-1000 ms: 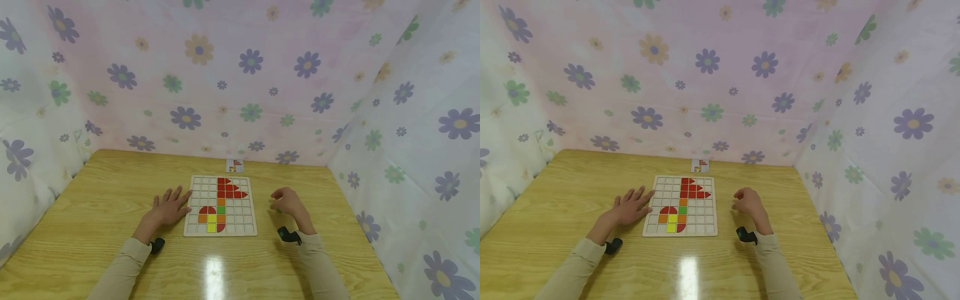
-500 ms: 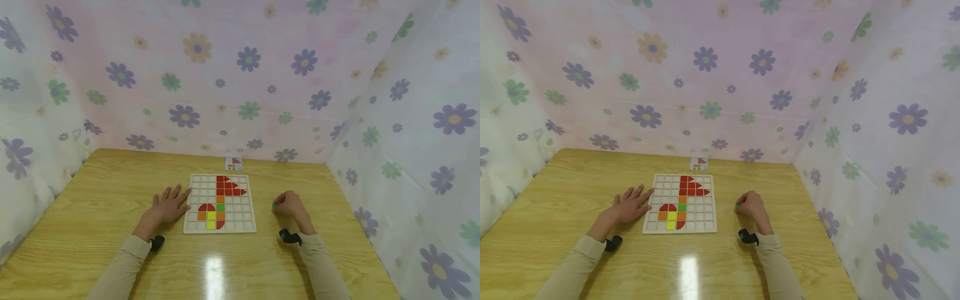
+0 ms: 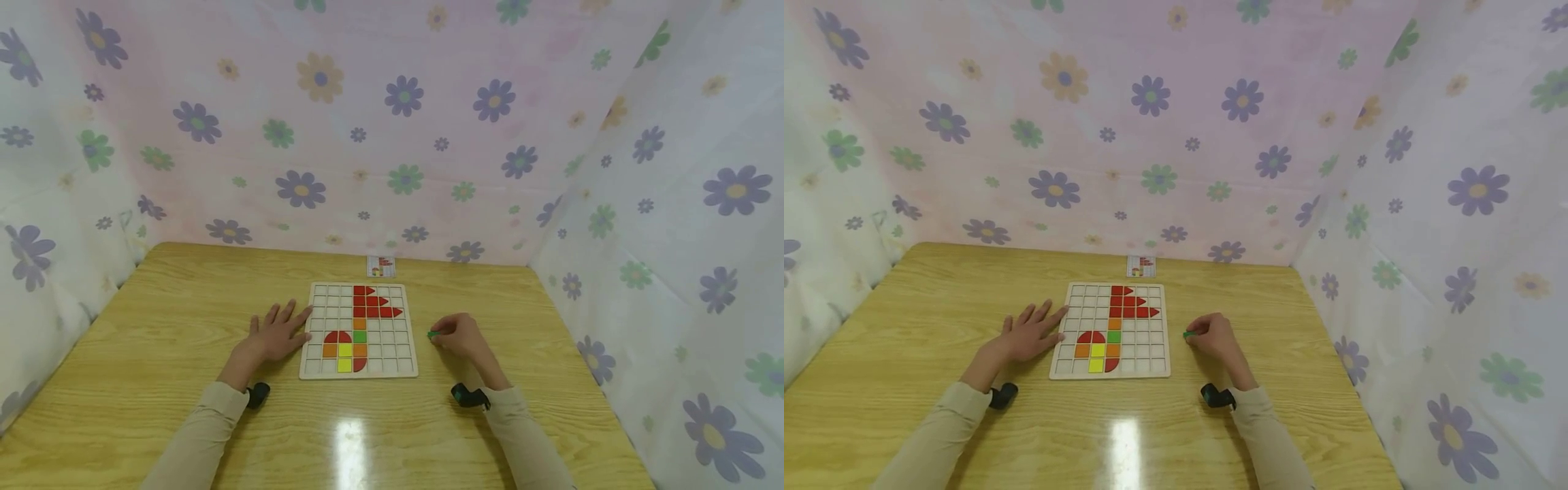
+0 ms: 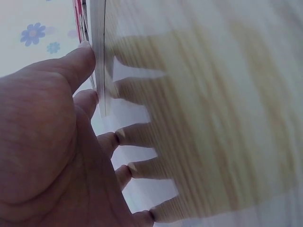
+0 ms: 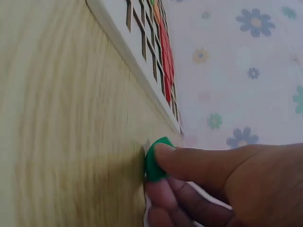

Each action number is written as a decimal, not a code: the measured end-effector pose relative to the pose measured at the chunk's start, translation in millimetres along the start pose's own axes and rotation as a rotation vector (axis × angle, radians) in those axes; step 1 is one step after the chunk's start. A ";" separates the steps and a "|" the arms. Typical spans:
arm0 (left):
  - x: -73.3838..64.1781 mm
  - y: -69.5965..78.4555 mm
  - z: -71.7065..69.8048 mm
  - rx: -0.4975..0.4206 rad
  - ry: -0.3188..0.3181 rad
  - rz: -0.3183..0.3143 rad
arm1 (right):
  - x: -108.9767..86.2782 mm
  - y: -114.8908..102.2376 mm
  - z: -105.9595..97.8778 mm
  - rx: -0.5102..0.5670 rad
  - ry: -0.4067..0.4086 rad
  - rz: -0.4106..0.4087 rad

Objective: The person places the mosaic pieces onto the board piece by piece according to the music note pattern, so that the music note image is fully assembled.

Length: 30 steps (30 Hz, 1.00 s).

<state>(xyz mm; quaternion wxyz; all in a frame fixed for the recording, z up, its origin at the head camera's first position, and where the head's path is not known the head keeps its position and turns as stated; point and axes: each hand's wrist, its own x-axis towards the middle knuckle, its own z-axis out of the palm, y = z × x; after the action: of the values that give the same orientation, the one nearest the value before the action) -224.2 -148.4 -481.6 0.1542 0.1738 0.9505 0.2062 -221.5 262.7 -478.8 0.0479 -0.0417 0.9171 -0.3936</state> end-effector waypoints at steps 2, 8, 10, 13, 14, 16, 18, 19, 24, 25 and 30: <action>-0.4 0.4 -0.3 -0.002 0.004 0.002 | 0.0 -3.4 6.5 0.075 0.011 -0.036; -0.3 2.5 -1.5 0.000 0.002 -0.008 | -4.9 -21.4 32.5 0.253 -0.013 -0.103; 0.4 2.7 -1.7 -0.003 0.002 -0.012 | -8.5 -28.9 43.4 0.275 -0.048 -0.121; 0.9 2.7 -1.9 -0.005 0.001 -0.021 | -13.8 -39.7 61.1 0.294 -0.119 -0.166; 0.8 2.9 -2.0 -0.004 0.000 -0.022 | -15.3 -43.2 67.0 0.296 -0.140 -0.185; 0.9 2.2 -2.0 -0.005 0.002 -0.025 | -19.2 -51.4 77.2 0.308 -0.186 -0.212; 0.7 1.7 -1.8 -0.008 0.005 -0.021 | -22.7 -59.5 86.3 0.313 -0.222 -0.229; 0.9 1.1 -1.5 -0.014 0.003 -0.022 | -24.2 -63.7 90.6 0.313 -0.232 -0.226; 1.5 -1.9 0.1 -0.023 -0.005 -0.031 | -27.2 -79.4 108.8 0.304 -0.274 -0.204; 1.6 -1.6 -0.1 -0.025 -0.007 -0.033 | -26.9 -81.7 111.7 0.300 -0.280 -0.203; 1.1 2.3 -1.5 -0.013 -0.007 -0.033 | -25.8 -91.7 119.8 0.293 -0.280 -0.210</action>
<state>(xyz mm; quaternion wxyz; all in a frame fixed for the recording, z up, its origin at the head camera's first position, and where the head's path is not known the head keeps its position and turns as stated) -225.1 -146.5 -479.5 0.1618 0.1580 0.9514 0.2091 -178.0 116.7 -492.9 0.1390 -0.1836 0.8253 -0.5156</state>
